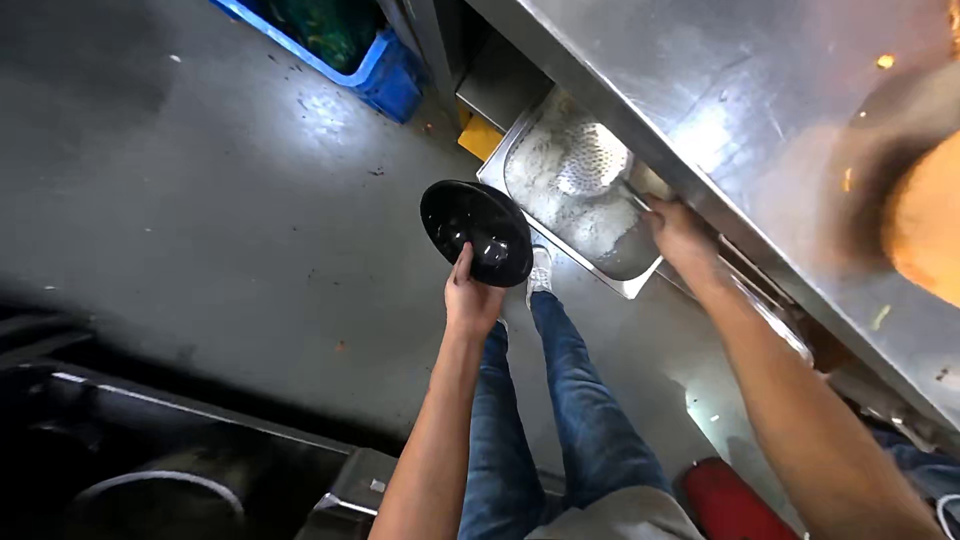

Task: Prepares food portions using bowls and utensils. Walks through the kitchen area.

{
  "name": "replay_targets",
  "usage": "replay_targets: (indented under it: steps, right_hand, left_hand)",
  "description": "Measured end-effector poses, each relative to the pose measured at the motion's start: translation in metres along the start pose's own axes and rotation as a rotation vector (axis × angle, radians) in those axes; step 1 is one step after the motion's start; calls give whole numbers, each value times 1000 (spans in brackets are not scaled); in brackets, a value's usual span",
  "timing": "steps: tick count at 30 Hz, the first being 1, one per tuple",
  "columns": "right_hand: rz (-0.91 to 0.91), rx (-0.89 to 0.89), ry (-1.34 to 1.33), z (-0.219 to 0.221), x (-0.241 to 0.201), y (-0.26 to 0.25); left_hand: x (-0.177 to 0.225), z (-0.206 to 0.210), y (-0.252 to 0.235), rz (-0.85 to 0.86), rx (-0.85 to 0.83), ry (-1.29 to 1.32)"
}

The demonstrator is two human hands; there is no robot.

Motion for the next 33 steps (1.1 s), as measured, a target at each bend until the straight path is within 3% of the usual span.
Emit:
replay_targets:
  steps: [4, 6, 9, 12, 14, 16, 20, 23, 26, 28, 30, 33]
  right_hand:
    - [60, -135, -243, 11, -4, 12]
    - [2, -240, -188, 27, -13, -1]
    - [-45, -146, 5, 2, 1, 5]
    - [37, -198, -152, -6, 12, 21]
    - [76, -299, -322, 14, -1, 8]
    - [18, -356, -257, 28, -8, -5]
    - [7, -221, -120, 3, 22, 15]
    - [148, -193, -308, 5, 6, 1]
    - [140, -385, -578, 39, -27, -16]
    - [37, -442, -412, 44, -14, -4]
    - [-48, -341, -124, 16, 10, 15]
    - [70, -110, 169, -25, 37, 48]
  left_hand:
    - [-10, 2, -8, 14, 34, 68]
    - [-15, -1, -9, 19, 46, 91]
    - [-10, 0, -6, 28, 28, 61]
    - [-8, -6, -5, 34, 45, 23]
    - [-13, -5, -9, 32, 62, 71]
    - [-17, 2, -10, 20, 59, 101]
    - [-7, 12, -5, 24, 14, 59]
    - [-1, 7, -3, 53, 24, -4]
    - [1, -3, -1, 67, 26, -3]
    - [1, -11, 3, 67, 28, 5]
    - [-1, -11, 2, 56, 14, 10]
    - [0, 0, -6, 49, -32, 27]
Point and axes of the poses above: each hand's wrist, its own y-axis away from the middle knuckle, its own z-axis out of the palm, x = y × z, the point moved 5 cm from there along -y, towards the middle knuckle, and after that the axes turned 12 degrees about y, right-handed, at the moved point
